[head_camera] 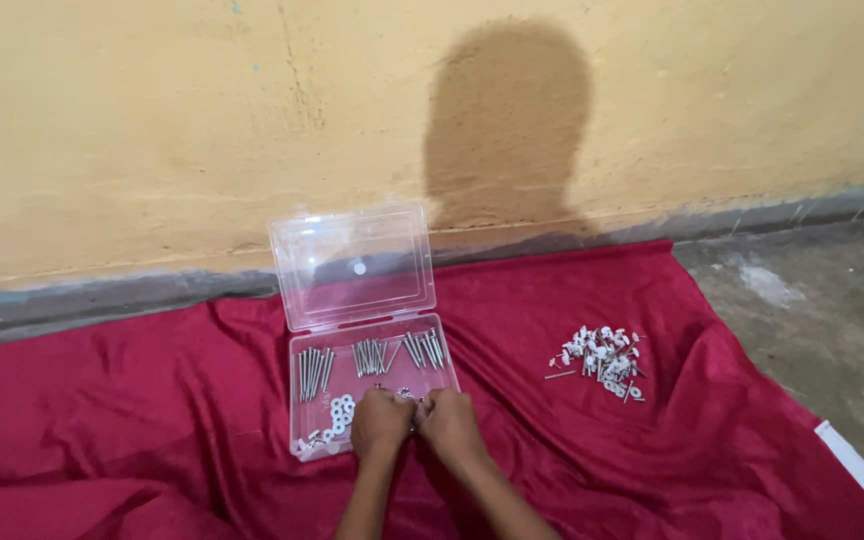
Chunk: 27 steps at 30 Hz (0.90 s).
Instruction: The person sorts hardware items, including long bolts and small white components, by hand on a red cloth, placing selected pieces into a plastic organizer case.
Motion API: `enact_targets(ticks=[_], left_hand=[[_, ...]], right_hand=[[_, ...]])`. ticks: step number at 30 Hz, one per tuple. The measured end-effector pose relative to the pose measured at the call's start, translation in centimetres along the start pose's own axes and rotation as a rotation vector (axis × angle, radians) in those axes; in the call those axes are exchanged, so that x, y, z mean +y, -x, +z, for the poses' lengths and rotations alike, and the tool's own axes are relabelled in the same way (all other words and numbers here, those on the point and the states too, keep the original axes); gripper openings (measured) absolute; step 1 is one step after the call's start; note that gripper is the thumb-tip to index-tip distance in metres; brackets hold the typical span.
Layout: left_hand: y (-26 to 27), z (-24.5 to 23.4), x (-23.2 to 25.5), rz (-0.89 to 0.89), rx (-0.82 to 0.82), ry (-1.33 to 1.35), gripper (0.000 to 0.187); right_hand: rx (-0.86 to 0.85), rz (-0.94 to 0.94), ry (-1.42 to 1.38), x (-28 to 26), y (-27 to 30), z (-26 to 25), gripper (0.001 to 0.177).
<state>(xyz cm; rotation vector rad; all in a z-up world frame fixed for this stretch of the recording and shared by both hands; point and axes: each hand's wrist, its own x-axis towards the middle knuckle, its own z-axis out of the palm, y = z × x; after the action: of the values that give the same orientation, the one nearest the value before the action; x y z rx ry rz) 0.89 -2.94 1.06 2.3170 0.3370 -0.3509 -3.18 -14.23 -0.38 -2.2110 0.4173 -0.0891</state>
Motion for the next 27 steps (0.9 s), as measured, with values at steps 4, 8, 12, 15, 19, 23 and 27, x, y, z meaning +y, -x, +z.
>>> enact_targets(ticks=[4,8,12,15,19,23,27], left_hand=[[-0.4,0.2,0.0,-0.033,0.006,0.005,0.021],[-0.9,0.4,-0.6,-0.01,-0.026,0.004,0.023],[-0.9,1.0,-1.4,0.078,0.026,-0.04,0.026],[-0.3,0.8,-2.0,0.186,0.023,0.072,0.025],[0.8,1.2,-1.0,0.314,0.07,0.093,0.028],[3.3,3.0,3.0,0.36,0.046,0.131,0.023],[6.9,5.5,8.4,0.581,0.009,0.167,0.017]], right_hand=[[0.002,-0.062,-0.067,0.4,0.1,-0.2,0.012],[-0.013,-0.054,-0.038,0.2,0.4,-0.5,0.011],[-0.045,-0.099,-0.059,0.8,0.4,-0.9,0.01],[-0.133,-0.099,-0.181,1.5,0.2,-1.9,0.011],[-0.149,-0.184,-0.364,2.5,0.7,-4.1,0.009],[-0.06,-0.144,-0.355,3.8,1.1,-7.4,0.011],[0.111,-0.125,-0.301,7.1,1.2,-11.8,0.014]])
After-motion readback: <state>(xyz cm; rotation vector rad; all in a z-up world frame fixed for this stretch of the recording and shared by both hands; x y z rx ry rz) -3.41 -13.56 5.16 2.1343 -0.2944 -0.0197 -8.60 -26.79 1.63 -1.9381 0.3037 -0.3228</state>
